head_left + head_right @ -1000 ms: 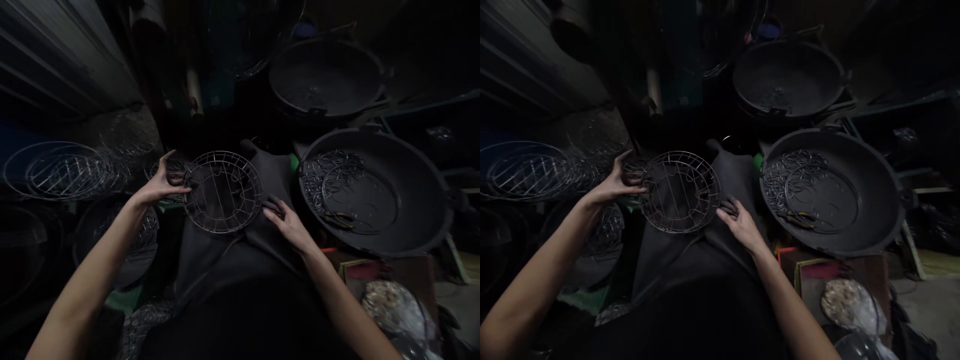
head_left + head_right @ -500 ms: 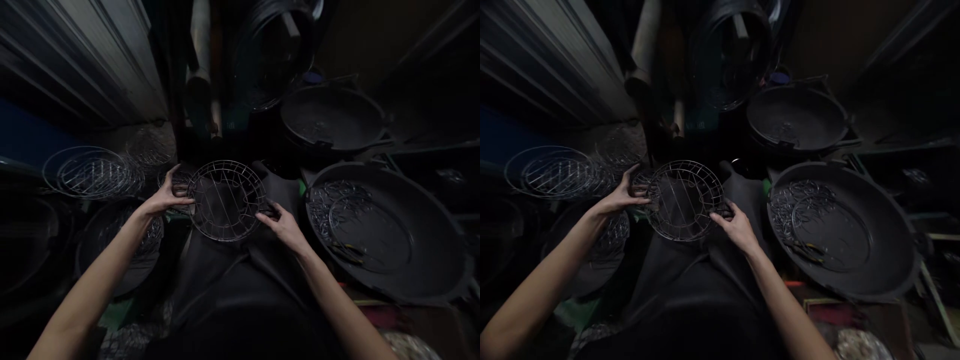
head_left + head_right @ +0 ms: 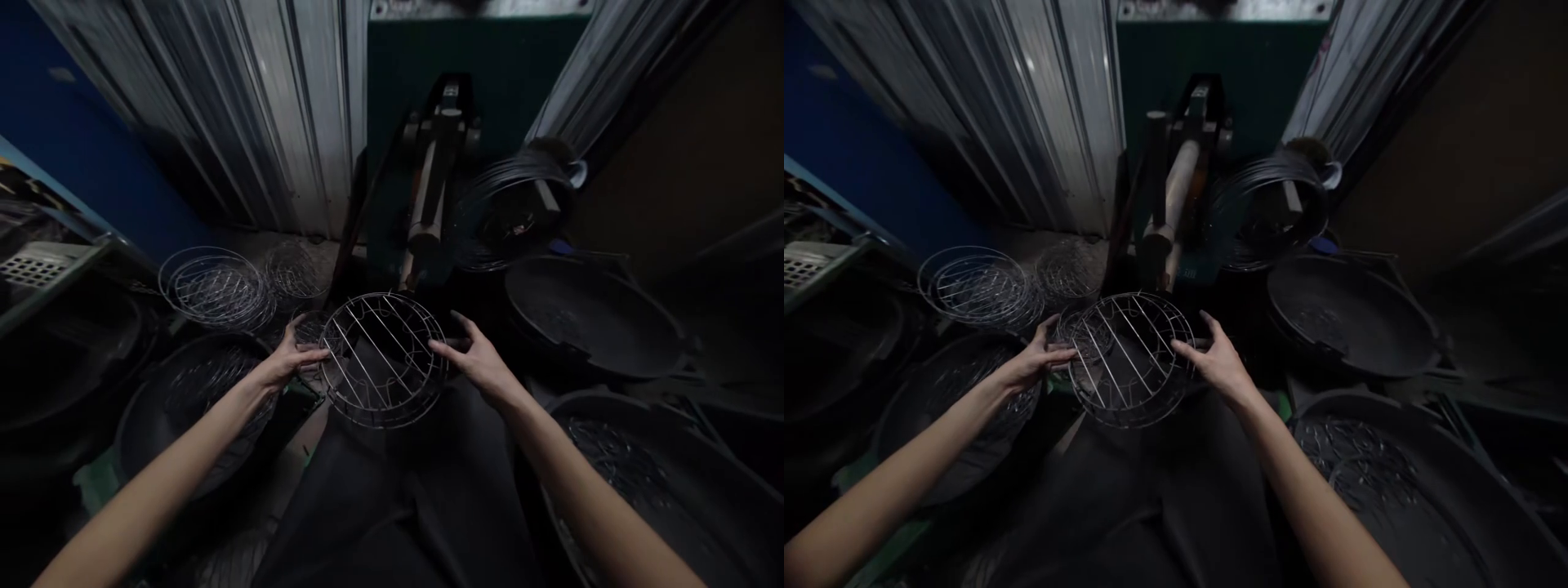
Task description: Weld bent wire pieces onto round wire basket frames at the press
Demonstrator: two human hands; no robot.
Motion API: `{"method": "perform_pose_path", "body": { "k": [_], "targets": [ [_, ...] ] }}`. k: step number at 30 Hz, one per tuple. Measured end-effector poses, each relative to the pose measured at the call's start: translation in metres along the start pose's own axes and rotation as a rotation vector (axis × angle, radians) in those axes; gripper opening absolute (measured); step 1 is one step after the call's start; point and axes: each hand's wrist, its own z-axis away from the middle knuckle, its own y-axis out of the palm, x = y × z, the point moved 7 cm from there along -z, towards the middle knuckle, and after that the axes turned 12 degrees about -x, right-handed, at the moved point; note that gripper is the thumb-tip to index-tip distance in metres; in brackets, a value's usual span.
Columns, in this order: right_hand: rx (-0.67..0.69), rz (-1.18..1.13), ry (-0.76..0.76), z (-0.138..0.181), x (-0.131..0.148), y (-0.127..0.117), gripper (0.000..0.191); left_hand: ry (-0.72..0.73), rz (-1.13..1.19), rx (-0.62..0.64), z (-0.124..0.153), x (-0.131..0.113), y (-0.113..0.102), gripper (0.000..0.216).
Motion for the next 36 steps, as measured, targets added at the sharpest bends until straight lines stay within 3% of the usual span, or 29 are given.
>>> {"method": "perform_pose_path", "body": {
  "k": [10,15,23,36],
  "targets": [
    [-0.017,0.067,-0.065,-0.039,0.025,0.007,0.084,0.025,0.072,-0.066,-0.015,-0.010,-0.002,0.096],
    [-0.025,0.077,-0.064,-0.043,0.030,0.012,0.077,0.030,0.081,-0.128,-0.021,-0.012,-0.005,0.096],
    [-0.014,-0.018,-0.023,-0.043,0.031,0.018,0.069,0.039,0.112,-0.123,-0.020,-0.015,-0.002,0.099],
    [-0.039,0.063,-0.113,-0.050,0.031,0.018,0.055,0.025,0.134,-0.134,-0.018,-0.011,-0.003,0.093]
  ]
}}
